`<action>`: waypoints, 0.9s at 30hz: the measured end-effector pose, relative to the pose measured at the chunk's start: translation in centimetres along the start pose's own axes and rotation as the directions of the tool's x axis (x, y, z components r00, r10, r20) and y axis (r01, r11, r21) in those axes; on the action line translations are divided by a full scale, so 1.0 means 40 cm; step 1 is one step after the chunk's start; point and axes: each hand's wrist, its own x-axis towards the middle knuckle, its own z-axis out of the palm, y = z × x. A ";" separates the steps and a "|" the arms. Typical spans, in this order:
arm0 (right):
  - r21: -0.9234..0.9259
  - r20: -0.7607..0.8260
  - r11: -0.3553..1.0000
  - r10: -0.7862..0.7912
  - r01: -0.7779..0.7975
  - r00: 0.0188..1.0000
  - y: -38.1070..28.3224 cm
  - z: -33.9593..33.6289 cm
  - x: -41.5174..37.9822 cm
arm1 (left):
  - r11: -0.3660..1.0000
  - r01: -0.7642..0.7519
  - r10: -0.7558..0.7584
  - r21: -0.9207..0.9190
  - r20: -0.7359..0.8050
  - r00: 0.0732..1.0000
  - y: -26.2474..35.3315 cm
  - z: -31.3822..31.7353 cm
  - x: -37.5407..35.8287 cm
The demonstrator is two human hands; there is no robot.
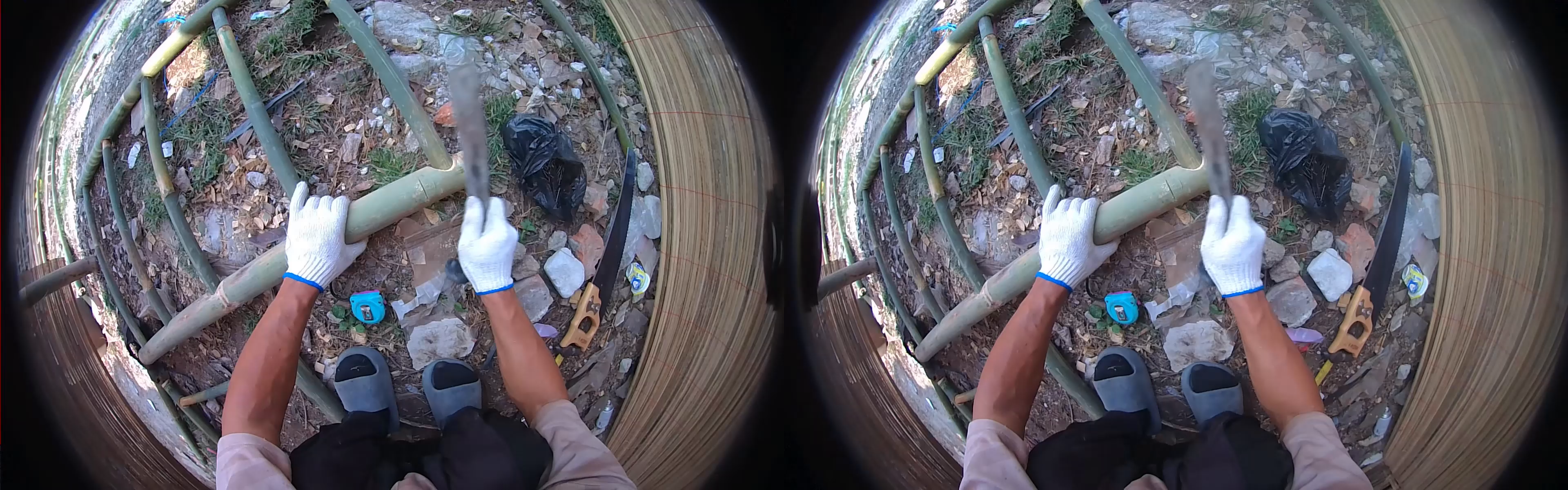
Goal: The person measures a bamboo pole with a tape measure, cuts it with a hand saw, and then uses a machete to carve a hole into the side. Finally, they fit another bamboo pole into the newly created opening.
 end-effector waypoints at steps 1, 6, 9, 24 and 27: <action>0.010 0.216 1.000 -0.028 0.027 0.976 0.038 0.044 -0.029 | 1.000 0.005 -0.006 0.015 0.019 1.000 -0.002 -0.001 0.007; 0.282 0.088 0.936 0.195 -0.212 0.977 -0.045 -0.092 0.050 | 1.000 -0.021 0.022 0.009 -0.048 0.999 -0.006 0.008 0.002; 0.585 -0.078 0.761 0.397 -0.281 0.915 -0.068 -0.058 0.030 | 1.000 -0.012 0.011 -0.003 -0.034 0.999 -0.007 0.012 0.002; -0.012 0.336 0.999 0.040 -0.038 0.941 0.006 -0.018 0.014 | 1.000 0.003 -0.002 0.011 -0.025 1.000 -0.006 0.007 0.000; 0.228 0.206 0.922 0.269 -0.313 0.941 -0.043 -0.103 0.066 | 1.000 0.009 -0.009 0.008 -0.003 1.000 -0.002 -0.001 0.003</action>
